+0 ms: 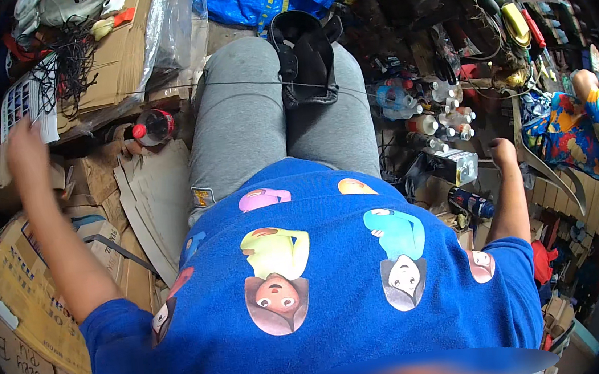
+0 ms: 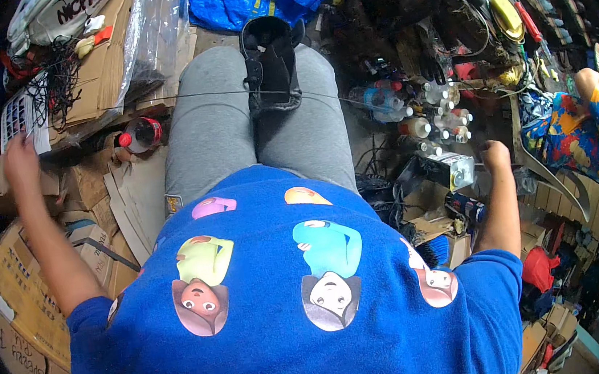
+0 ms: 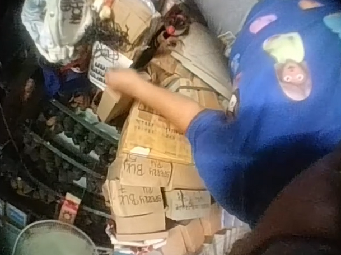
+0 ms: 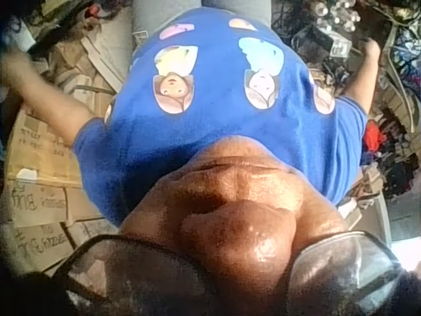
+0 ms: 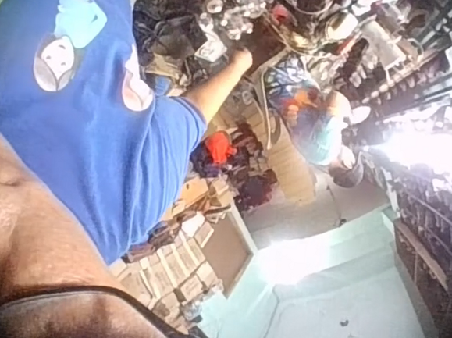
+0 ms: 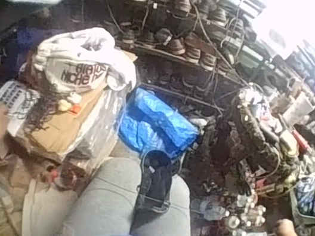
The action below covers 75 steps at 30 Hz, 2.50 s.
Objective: The recorder is lacing a black leather boot while seated in a cluttered workshop.
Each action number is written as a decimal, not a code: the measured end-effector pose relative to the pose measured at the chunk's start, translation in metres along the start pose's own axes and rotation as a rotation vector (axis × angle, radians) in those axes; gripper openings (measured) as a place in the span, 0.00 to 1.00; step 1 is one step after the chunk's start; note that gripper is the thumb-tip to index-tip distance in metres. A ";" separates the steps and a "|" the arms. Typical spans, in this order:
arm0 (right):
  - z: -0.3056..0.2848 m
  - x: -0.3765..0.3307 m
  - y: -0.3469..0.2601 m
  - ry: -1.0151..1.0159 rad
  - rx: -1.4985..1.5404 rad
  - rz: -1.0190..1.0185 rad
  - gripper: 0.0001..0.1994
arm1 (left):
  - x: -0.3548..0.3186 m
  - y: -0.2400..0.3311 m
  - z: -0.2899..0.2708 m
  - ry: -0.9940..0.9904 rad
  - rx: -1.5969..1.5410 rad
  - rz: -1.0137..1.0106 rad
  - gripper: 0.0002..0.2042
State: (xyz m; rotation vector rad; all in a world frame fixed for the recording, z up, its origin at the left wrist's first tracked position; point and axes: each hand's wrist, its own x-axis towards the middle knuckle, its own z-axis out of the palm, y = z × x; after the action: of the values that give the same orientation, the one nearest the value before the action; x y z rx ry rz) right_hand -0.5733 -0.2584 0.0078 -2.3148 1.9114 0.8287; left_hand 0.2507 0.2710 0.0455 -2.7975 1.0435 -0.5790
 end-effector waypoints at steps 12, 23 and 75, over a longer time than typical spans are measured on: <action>-0.094 -0.070 -0.349 -0.011 0.900 -1.023 0.07 | -0.023 0.395 -0.054 -0.361 -1.290 0.914 0.11; -0.081 -0.069 -0.356 -0.130 0.872 -1.151 0.07 | -0.006 0.404 -0.027 -1.002 -1.351 0.910 0.12; -0.088 -0.095 -0.252 -0.615 2.323 -0.749 0.30 | -0.028 0.262 -0.057 -0.934 -1.029 0.565 0.13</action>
State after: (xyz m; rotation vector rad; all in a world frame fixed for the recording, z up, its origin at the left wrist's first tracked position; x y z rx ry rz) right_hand -0.3184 -0.1411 0.0455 -0.6854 0.4354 -0.6015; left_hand 0.0496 0.0918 0.0311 -2.4878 2.0027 1.5315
